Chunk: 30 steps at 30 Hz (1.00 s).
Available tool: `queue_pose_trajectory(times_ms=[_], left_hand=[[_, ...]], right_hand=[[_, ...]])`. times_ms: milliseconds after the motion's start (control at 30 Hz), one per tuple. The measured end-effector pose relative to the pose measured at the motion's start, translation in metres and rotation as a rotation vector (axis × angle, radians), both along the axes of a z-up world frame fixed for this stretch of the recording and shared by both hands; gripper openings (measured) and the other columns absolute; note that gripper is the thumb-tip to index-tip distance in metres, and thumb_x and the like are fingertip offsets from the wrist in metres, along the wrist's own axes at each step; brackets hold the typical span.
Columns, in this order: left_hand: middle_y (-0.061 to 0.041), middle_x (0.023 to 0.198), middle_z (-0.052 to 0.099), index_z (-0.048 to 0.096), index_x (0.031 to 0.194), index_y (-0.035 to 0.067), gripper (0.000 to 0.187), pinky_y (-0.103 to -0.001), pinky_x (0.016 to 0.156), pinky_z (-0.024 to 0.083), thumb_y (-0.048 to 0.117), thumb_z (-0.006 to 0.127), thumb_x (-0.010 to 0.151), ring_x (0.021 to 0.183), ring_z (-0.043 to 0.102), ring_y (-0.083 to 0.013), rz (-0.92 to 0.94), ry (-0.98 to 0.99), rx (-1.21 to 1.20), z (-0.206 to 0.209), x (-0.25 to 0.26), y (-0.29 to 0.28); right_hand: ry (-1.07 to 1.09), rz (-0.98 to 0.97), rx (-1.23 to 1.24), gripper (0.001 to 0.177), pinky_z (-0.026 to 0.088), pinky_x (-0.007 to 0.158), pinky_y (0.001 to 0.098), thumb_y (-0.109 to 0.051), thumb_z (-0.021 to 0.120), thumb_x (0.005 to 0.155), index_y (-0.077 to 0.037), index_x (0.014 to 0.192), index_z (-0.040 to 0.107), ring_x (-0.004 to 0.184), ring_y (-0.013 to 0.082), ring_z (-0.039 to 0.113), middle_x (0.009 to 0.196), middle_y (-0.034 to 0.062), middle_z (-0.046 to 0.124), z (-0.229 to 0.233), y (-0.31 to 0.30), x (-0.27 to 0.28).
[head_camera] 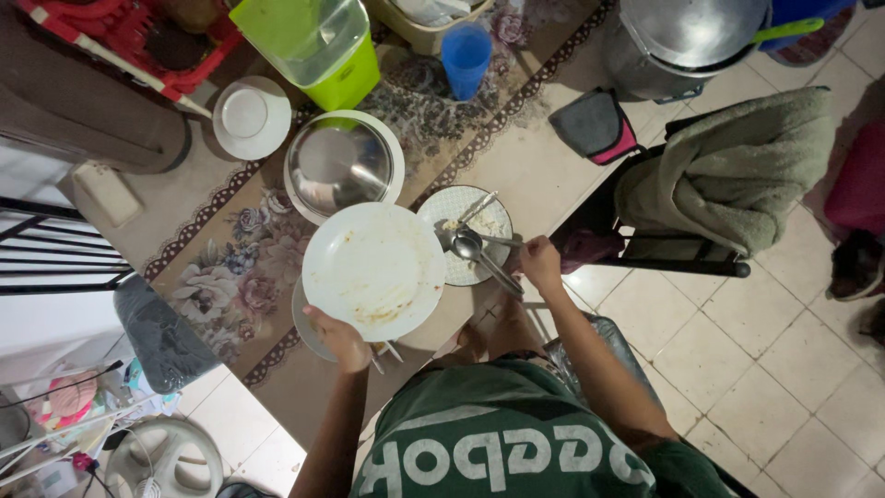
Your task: The person clears used plates, bowls, and cutlery from a dining table and wipes the tabletop with a cloth.
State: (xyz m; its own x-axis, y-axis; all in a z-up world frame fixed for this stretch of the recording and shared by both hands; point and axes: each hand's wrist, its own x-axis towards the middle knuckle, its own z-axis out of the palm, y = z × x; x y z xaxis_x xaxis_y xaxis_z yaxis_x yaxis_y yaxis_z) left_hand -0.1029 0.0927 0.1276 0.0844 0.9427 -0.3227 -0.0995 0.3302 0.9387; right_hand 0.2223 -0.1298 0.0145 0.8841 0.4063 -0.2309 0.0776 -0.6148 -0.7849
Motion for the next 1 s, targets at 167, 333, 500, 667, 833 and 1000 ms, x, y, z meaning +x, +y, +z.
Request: queue_pose_trajectory(times_ms=[167, 333, 500, 667, 833, 1000], left_hand=[[-0.015, 0.145, 0.056, 0.045, 0.146, -0.003, 0.079, -0.037, 0.107, 0.047, 0.061, 0.025, 0.104, 0.127, 0.057, -0.0263, 0.077, -0.076, -0.114, -0.003, -0.001, 0.003], [-0.016, 0.149, 0.056, 0.047, 0.147, -0.004, 0.084, -0.037, 0.112, 0.044, 0.064, 0.023, 0.105, 0.132, 0.057, -0.0289, 0.053, -0.033, -0.004, -0.011, -0.002, 0.002], [-0.016, 0.148, 0.056, 0.045, 0.148, -0.002, 0.082, -0.039, 0.109, 0.047, 0.063, 0.024, 0.103, 0.13, 0.059, -0.03, 0.124, -0.032, -0.077, -0.007, 0.007, 0.003], [-0.015, 0.146, 0.057, 0.044, 0.149, 0.0, 0.081, -0.039, 0.107, 0.049, 0.063, 0.021, 0.104, 0.128, 0.06, -0.0298, 0.098, -0.041, -0.182, -0.005, 0.016, -0.004], [-0.015, 0.148, 0.056, 0.043, 0.15, -0.003, 0.075, -0.038, 0.111, 0.045, 0.057, 0.024, 0.108, 0.129, 0.057, -0.0264, 0.001, -0.118, -0.049, -0.052, 0.018, -0.005], [-0.014, 0.143, 0.06, 0.05, 0.145, -0.003, 0.067, -0.037, 0.111, 0.044, 0.051, 0.028, 0.111, 0.124, 0.06, -0.0228, -0.12, -0.253, -0.169, -0.123, 0.056, -0.013]], right_hand=[[0.276, -0.225, 0.22, 0.022, 0.056, 0.053, 0.0356, -0.005, 0.067, 0.089, 0.004, 0.101, 0.052, 0.061, 0.0217, 0.067, 0.079, 0.0151, 0.066, -0.016, 0.013, -0.005], [0.608, -0.299, 0.34, 0.026, 0.051, 0.053, 0.0306, -0.001, 0.071, 0.083, 0.006, 0.107, 0.064, 0.064, 0.0168, 0.064, 0.081, 0.0093, 0.069, -0.022, 0.018, -0.016], [0.451, -0.025, 0.282, 0.011, 0.05, 0.054, 0.0306, 0.0, 0.068, 0.088, 0.008, 0.094, 0.071, 0.065, 0.0147, 0.061, 0.078, 0.008, 0.068, -0.021, 0.019, -0.003], [0.331, -0.108, 0.274, 0.006, 0.054, 0.055, 0.0333, 0.003, 0.066, 0.088, 0.008, 0.092, 0.069, 0.067, 0.0154, 0.062, 0.078, 0.0088, 0.067, -0.015, -0.006, 0.019], [0.183, -0.145, 0.394, 0.005, 0.051, 0.058, 0.0307, 0.004, 0.066, 0.09, 0.007, 0.094, 0.067, 0.069, 0.0152, 0.062, 0.081, 0.008, 0.067, 0.014, -0.08, 0.084], [0.095, -0.287, 0.301, 0.013, 0.043, 0.058, 0.0295, 0.002, 0.067, 0.092, 0.003, 0.104, 0.071, 0.069, 0.0129, 0.057, 0.087, 0.0064, 0.069, 0.072, -0.116, 0.139]])
